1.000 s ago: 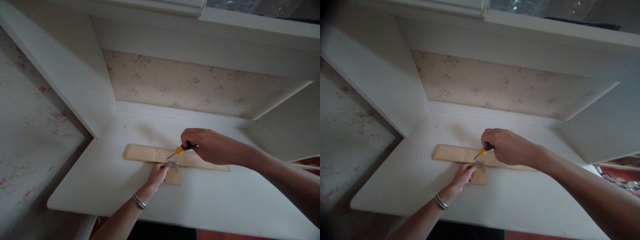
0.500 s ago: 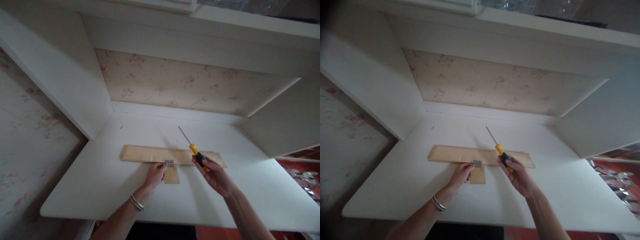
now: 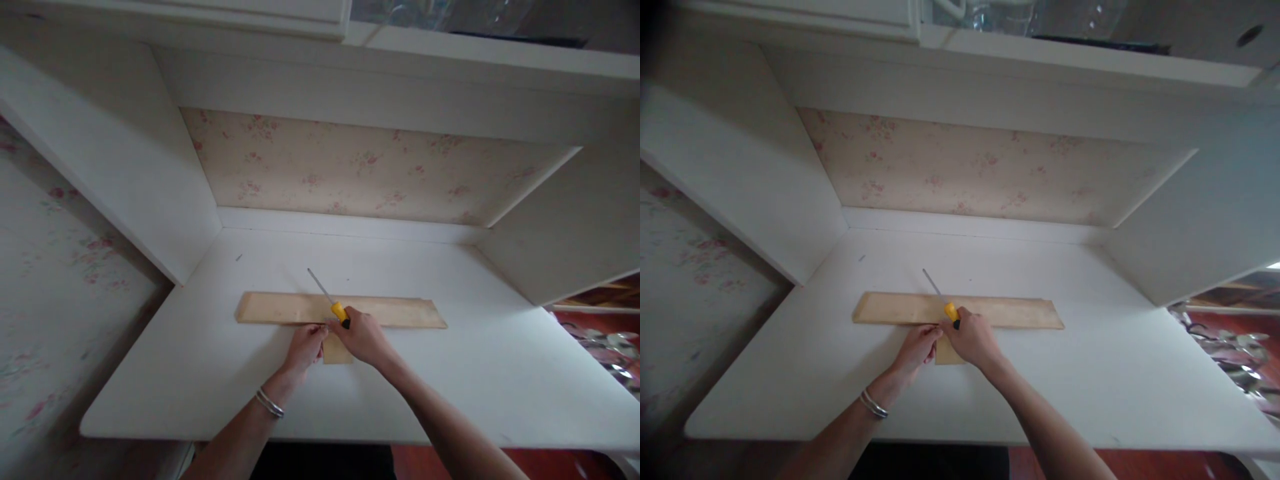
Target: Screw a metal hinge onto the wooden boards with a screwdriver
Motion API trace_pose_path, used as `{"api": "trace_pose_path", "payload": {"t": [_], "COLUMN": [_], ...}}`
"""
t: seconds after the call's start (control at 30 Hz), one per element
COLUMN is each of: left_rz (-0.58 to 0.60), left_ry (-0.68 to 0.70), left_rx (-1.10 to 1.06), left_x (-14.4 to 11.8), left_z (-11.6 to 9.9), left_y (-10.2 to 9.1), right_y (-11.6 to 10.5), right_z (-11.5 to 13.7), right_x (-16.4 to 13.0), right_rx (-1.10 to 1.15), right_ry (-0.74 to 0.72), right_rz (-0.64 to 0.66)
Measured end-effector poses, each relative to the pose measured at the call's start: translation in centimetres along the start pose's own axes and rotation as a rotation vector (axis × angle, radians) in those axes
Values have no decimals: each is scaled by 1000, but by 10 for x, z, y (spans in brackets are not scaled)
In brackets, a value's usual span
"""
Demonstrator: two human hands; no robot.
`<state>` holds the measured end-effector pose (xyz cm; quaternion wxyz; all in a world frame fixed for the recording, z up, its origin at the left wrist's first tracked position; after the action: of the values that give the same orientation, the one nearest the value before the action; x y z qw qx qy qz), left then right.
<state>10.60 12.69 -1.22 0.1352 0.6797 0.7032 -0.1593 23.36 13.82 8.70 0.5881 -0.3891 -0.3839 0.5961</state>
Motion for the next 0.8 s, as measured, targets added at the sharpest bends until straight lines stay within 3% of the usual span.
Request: {"api": "trace_pose_path", "payload": {"t": [0.07, 0.3, 0.8], "left_rz": [4, 0, 40], "left_ry": [10, 0, -51], "left_rx": [-28, -34, -10], "left_x": [1, 2, 6], "left_z": [1, 4, 4], "left_y": [0, -1, -1], "right_y": [3, 8, 2], "right_z": [8, 18, 45], "right_x": [6, 13, 9], "right_rx": [-112, -182, -197], "right_ry": [-38, -90, -281], "right_rz": [31, 69, 39]}}
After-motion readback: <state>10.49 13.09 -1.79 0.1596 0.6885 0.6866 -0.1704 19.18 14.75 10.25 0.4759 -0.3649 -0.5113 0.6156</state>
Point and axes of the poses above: each hand's wrist, its own x-axis towards the middle knuckle, its own y-axis out of the palm, z = x × y, the point moved 5 cm from there along x, towards the middle knuckle, and after that the axes turned 11 degrees about -z, right-handed, at the moved point
